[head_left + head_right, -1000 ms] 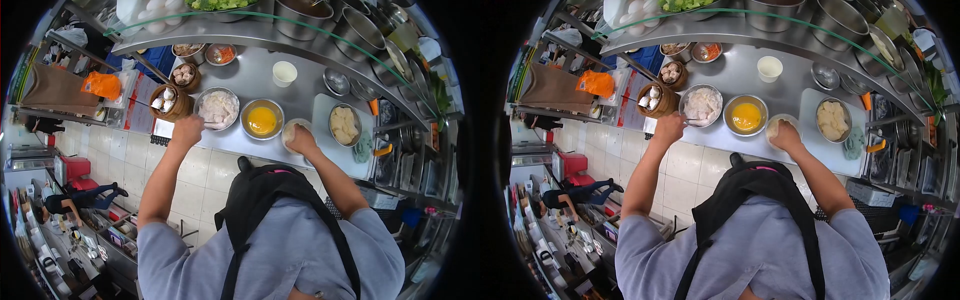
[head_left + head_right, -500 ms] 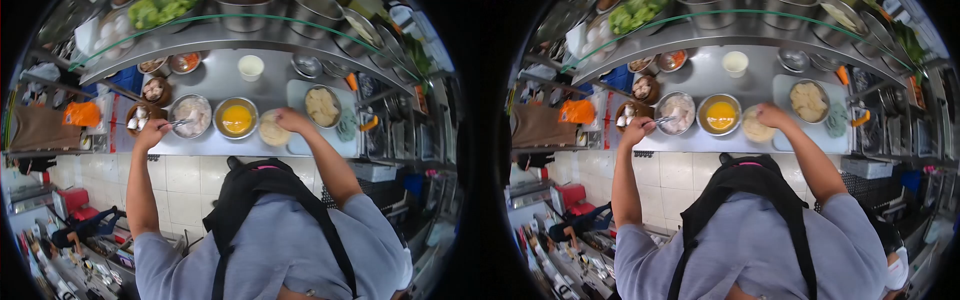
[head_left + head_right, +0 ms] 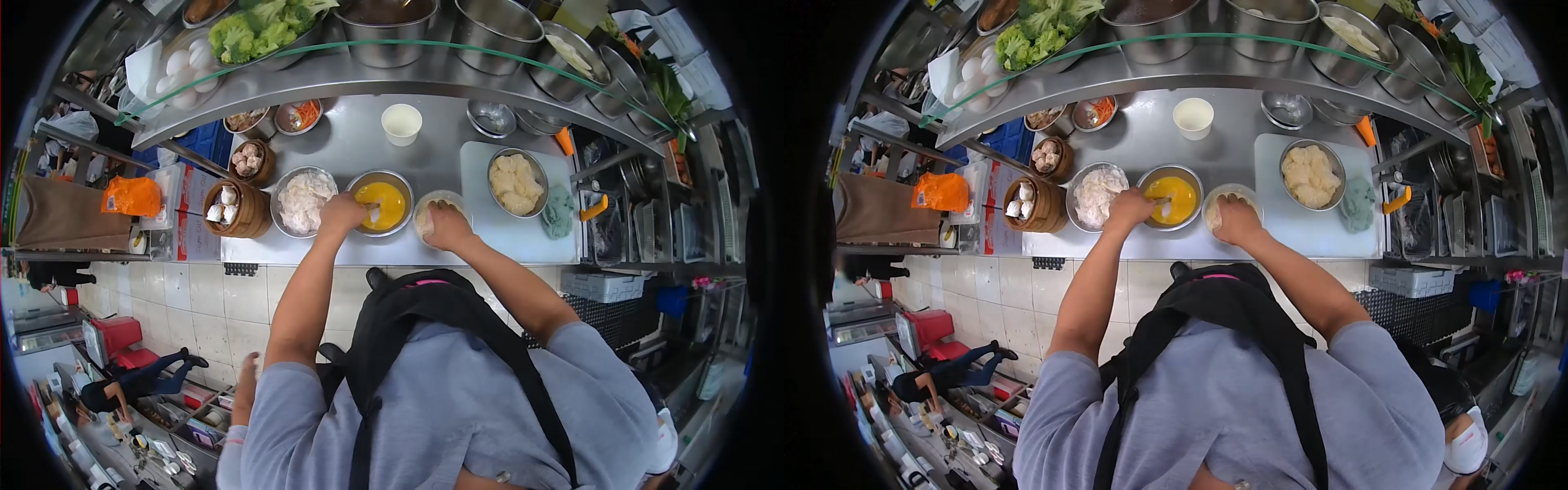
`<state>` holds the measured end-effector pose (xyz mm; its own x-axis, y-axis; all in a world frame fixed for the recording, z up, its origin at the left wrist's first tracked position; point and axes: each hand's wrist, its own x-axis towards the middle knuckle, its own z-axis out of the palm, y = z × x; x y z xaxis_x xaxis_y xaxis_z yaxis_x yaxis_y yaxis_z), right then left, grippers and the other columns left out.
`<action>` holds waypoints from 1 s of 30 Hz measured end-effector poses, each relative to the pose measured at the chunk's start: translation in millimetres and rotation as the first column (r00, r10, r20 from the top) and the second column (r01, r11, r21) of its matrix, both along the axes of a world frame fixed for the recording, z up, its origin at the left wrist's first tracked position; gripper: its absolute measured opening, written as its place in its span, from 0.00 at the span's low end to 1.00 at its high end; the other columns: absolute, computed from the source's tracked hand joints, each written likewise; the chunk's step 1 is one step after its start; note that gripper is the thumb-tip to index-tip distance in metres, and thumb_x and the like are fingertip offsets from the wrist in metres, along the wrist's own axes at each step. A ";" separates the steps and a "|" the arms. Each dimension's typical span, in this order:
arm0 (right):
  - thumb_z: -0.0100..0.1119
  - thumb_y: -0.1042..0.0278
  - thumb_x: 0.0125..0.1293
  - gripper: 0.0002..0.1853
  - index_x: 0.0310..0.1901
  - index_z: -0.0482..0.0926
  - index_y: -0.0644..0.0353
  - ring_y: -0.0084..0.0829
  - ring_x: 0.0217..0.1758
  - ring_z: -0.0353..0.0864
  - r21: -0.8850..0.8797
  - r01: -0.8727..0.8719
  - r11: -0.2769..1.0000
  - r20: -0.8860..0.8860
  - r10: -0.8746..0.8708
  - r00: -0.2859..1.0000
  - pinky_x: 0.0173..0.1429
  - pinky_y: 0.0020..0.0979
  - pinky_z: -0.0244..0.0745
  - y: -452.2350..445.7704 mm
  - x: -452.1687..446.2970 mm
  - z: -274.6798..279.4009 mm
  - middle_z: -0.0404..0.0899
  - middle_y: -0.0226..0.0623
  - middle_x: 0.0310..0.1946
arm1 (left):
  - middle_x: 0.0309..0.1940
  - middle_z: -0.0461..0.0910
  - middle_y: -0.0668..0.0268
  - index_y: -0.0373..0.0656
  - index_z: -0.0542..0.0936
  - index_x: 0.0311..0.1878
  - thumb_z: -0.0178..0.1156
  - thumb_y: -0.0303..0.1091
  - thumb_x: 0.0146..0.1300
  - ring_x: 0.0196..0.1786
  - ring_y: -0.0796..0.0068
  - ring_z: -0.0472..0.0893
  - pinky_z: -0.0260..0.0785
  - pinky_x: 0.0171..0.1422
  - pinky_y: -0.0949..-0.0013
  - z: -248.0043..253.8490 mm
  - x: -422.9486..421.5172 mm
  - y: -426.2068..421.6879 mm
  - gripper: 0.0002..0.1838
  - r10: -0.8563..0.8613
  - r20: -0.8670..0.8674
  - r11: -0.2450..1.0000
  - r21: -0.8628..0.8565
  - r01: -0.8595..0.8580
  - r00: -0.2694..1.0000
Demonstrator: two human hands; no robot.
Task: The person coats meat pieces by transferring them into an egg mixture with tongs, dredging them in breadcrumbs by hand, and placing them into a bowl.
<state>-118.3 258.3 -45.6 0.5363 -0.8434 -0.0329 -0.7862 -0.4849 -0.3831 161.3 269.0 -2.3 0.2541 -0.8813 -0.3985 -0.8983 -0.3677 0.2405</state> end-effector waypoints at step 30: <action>0.58 0.67 0.57 0.16 0.41 0.86 0.71 0.56 0.47 0.86 0.494 -0.162 0.854 -0.075 0.228 0.971 0.57 0.48 0.80 -45.2 -2.8 -23.6 0.85 0.62 0.42 | 0.35 0.87 0.58 0.44 0.84 0.39 0.59 0.38 0.69 0.35 0.61 0.89 0.81 0.38 0.60 5.8 -24.1 40.0 0.10 -0.455 0.371 0.815 -0.192 0.546 0.810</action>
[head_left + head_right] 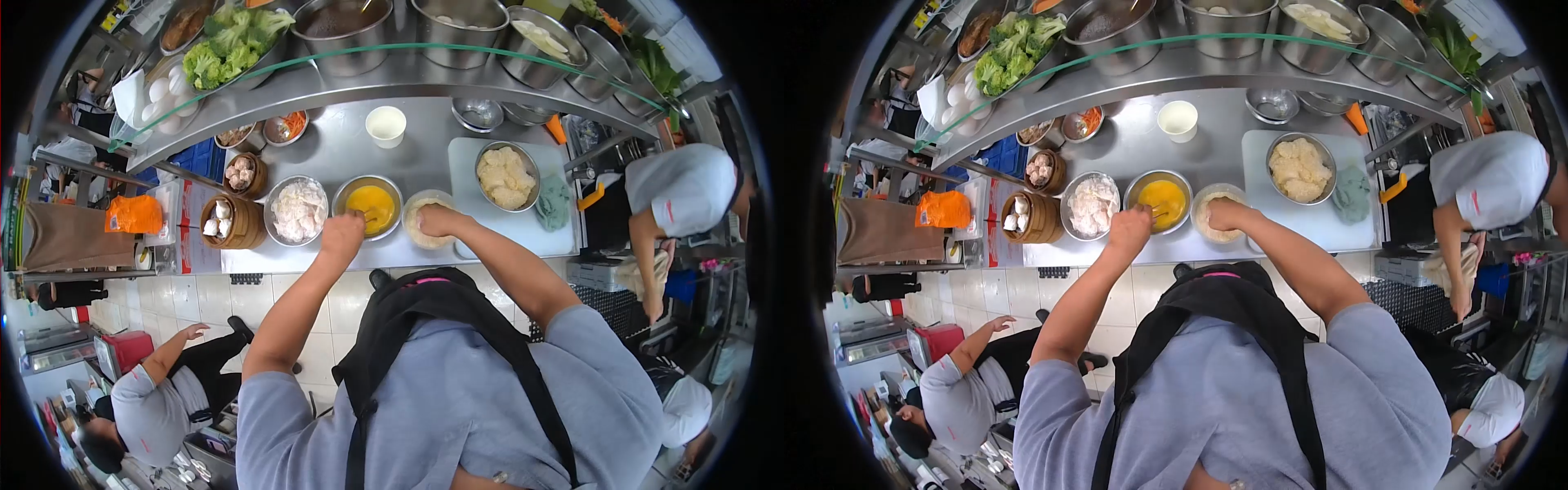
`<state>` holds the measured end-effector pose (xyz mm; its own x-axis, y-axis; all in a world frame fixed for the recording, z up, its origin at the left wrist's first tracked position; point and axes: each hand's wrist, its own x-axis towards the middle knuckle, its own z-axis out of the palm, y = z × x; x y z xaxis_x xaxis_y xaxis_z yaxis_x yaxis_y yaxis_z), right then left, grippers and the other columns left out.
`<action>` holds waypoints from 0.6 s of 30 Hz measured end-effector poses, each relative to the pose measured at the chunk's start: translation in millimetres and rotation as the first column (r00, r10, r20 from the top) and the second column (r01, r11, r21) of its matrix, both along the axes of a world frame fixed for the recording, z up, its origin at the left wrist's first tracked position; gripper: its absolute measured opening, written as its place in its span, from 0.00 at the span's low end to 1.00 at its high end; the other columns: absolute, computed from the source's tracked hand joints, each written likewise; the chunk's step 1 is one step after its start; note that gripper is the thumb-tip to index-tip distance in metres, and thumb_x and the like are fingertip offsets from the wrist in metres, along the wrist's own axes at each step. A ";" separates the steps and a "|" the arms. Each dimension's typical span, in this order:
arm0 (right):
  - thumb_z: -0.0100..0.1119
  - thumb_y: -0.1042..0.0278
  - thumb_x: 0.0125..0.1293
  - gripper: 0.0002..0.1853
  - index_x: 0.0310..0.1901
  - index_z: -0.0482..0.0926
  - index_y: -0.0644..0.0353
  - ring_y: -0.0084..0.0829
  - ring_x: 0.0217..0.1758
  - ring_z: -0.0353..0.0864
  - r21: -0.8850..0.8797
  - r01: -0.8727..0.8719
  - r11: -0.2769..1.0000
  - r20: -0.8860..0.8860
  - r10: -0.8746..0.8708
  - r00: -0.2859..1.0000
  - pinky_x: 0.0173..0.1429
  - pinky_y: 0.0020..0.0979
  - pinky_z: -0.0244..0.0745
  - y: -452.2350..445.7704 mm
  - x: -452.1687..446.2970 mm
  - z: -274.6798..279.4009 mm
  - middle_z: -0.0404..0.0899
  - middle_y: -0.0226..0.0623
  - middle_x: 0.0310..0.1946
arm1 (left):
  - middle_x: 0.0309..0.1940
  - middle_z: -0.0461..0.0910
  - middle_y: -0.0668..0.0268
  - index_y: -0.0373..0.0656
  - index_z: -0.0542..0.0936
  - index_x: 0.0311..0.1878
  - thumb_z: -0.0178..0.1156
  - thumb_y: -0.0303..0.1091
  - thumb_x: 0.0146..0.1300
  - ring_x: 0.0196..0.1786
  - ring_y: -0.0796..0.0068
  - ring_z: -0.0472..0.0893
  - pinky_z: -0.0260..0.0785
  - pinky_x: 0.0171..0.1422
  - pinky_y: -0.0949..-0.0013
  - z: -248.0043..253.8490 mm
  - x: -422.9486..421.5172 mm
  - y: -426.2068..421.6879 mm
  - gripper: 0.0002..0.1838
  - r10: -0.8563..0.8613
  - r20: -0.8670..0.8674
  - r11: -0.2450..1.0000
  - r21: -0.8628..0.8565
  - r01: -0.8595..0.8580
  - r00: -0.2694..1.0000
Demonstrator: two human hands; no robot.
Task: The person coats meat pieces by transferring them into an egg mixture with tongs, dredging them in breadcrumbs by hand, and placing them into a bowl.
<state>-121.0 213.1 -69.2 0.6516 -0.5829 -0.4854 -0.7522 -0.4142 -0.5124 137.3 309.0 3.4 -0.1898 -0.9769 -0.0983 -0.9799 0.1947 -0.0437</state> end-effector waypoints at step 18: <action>0.59 0.63 0.55 0.20 0.45 0.85 0.70 0.52 0.55 0.85 -0.131 0.150 0.980 0.043 -0.145 0.988 0.62 0.46 0.78 -18.6 -11.2 73.7 0.85 0.59 0.47 | 0.34 0.87 0.49 0.43 0.87 0.41 0.62 0.47 0.68 0.41 0.45 0.86 0.77 0.49 0.47 24.8 17.5 -0.8 0.16 0.346 -0.386 0.938 0.145 -0.315 0.855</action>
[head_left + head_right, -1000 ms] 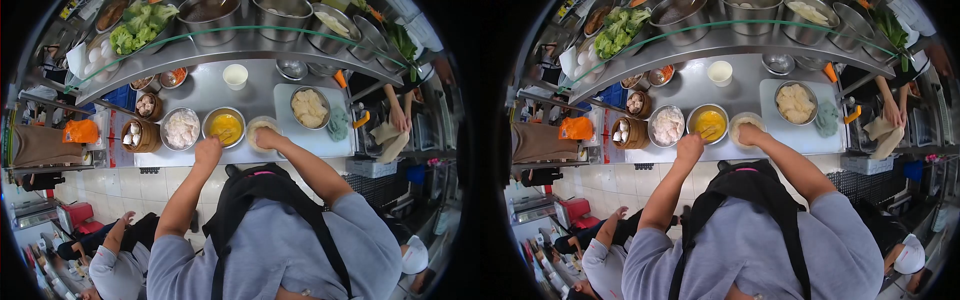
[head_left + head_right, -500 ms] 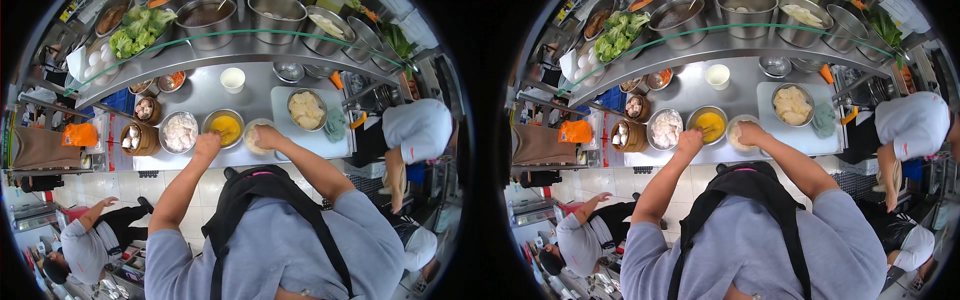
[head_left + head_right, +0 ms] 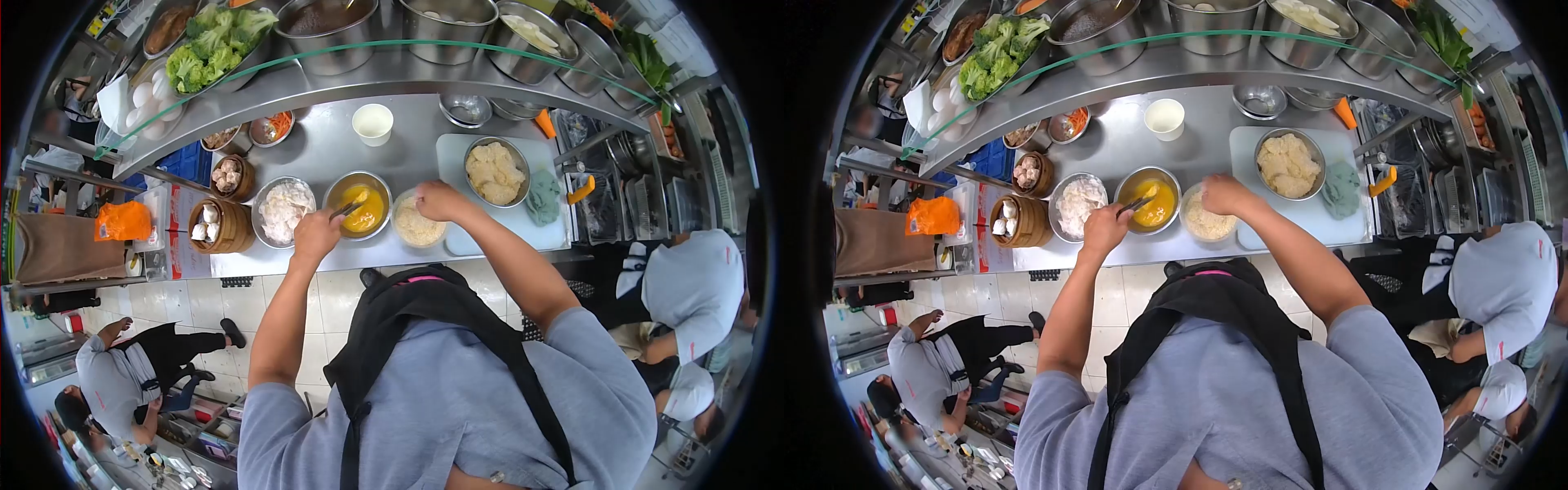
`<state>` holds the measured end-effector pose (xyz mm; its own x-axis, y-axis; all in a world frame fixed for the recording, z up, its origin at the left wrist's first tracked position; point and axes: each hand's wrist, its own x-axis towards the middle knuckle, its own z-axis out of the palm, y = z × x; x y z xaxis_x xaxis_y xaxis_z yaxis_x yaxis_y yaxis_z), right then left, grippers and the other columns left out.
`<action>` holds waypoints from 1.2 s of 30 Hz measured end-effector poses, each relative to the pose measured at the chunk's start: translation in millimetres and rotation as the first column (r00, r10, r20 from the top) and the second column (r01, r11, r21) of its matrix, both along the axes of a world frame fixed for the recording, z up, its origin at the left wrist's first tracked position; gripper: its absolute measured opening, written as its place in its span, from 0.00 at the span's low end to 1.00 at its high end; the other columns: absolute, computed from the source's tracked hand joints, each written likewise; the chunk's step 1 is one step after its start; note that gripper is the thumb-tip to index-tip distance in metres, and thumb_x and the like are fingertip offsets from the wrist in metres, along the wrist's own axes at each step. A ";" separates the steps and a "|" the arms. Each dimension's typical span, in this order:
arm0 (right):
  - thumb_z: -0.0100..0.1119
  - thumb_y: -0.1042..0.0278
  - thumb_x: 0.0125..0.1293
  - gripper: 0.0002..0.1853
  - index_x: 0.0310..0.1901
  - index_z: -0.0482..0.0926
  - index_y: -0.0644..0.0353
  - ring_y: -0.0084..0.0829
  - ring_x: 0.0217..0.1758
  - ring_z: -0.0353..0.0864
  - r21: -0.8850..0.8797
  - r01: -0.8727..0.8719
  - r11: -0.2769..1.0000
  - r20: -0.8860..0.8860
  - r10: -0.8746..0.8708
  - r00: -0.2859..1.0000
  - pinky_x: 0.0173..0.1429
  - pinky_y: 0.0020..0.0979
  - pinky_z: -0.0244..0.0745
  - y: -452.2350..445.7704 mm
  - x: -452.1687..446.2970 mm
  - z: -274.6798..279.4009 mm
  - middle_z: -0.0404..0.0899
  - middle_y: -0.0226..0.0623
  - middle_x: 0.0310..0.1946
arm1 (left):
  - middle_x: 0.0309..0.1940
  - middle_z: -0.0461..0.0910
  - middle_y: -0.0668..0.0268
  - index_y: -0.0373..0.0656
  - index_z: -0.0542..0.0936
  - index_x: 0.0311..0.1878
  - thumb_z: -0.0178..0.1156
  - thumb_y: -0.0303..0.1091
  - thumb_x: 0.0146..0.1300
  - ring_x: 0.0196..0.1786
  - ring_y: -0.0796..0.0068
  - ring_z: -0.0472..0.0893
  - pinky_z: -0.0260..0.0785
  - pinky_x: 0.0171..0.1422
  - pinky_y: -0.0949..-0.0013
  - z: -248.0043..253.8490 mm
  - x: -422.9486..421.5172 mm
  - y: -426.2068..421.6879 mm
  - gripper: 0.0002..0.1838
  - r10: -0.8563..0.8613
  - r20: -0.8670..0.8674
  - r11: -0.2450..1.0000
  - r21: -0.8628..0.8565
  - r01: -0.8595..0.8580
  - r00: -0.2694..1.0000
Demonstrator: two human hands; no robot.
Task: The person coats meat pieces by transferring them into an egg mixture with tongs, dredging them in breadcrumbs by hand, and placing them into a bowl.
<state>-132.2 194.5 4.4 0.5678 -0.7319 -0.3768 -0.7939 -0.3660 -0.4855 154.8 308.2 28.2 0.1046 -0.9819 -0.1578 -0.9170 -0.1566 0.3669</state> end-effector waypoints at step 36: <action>0.56 0.70 0.58 0.12 0.36 0.86 0.69 0.58 0.44 0.86 0.026 -0.033 0.999 -0.007 0.033 0.999 0.54 0.50 0.80 23.1 14.2 -92.8 0.85 0.61 0.40 | 0.34 0.86 0.49 0.41 0.87 0.40 0.64 0.46 0.68 0.40 0.44 0.85 0.76 0.47 0.48 -16.4 16.1 25.8 0.16 0.108 -0.138 0.994 -0.015 -0.111 0.984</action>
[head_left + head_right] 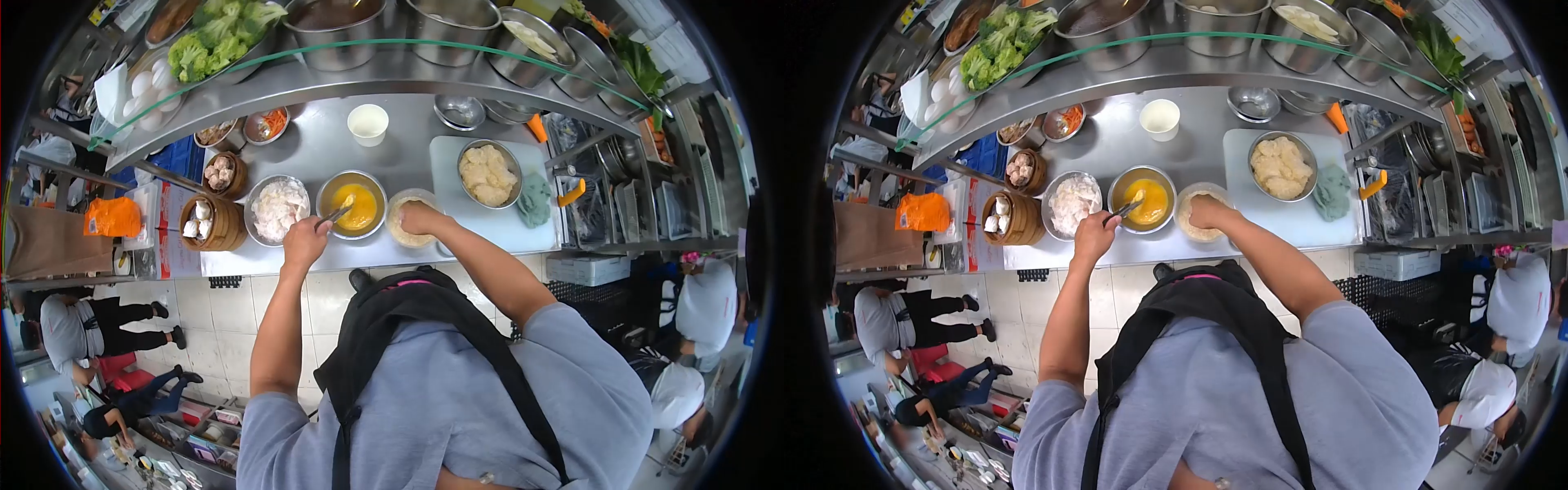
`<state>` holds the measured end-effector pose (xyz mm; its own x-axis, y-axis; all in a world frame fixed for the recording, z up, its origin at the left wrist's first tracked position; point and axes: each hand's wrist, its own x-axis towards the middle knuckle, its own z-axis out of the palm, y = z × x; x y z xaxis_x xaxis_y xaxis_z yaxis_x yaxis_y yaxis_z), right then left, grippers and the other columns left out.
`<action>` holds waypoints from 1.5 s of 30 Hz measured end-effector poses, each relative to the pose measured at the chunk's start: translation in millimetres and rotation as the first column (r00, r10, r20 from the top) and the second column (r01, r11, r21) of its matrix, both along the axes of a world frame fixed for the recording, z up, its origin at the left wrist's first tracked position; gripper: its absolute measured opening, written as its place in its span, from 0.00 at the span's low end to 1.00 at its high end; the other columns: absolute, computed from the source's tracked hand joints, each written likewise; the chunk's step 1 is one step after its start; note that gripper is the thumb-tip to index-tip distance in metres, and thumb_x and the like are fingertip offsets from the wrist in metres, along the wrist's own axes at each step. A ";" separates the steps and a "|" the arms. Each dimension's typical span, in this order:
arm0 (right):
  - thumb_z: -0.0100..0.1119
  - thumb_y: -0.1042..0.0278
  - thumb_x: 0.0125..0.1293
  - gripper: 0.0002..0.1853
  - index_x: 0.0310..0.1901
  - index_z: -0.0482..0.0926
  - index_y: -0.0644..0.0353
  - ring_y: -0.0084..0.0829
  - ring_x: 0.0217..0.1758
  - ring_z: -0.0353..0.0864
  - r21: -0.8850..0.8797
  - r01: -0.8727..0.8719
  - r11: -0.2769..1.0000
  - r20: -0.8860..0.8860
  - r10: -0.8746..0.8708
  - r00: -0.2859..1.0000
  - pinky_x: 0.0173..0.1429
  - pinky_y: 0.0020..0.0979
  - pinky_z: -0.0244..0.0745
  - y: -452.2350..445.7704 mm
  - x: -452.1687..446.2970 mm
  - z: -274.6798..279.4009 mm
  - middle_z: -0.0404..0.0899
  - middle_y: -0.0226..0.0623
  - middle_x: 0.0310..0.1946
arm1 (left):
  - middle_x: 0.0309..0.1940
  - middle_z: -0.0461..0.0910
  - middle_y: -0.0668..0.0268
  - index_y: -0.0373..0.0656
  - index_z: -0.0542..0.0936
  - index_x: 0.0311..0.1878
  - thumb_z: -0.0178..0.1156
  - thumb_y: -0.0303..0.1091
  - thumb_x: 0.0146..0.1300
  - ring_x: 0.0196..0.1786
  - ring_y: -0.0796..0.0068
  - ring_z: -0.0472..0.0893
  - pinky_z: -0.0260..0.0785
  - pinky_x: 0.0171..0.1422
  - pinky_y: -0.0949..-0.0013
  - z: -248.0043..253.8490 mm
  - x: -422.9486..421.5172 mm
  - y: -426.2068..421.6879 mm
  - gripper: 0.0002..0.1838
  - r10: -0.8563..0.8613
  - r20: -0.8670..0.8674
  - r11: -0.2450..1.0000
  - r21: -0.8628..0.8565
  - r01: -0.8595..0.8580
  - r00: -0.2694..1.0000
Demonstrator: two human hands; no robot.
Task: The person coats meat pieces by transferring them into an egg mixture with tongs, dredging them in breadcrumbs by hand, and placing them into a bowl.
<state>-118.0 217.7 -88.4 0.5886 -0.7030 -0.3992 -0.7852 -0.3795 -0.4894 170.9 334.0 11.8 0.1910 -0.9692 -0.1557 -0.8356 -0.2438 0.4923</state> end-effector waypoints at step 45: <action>0.65 0.63 0.52 0.21 0.46 0.84 0.65 0.38 0.43 0.88 0.201 0.297 0.933 0.240 -0.341 0.909 0.46 0.37 0.84 8.9 -21.4 83.1 0.86 0.49 0.40 | 0.35 0.86 0.48 0.39 0.87 0.41 0.66 0.44 0.67 0.39 0.45 0.85 0.75 0.45 0.51 -12.7 18.1 7.1 0.15 0.067 -0.085 0.997 -0.024 -0.069 0.994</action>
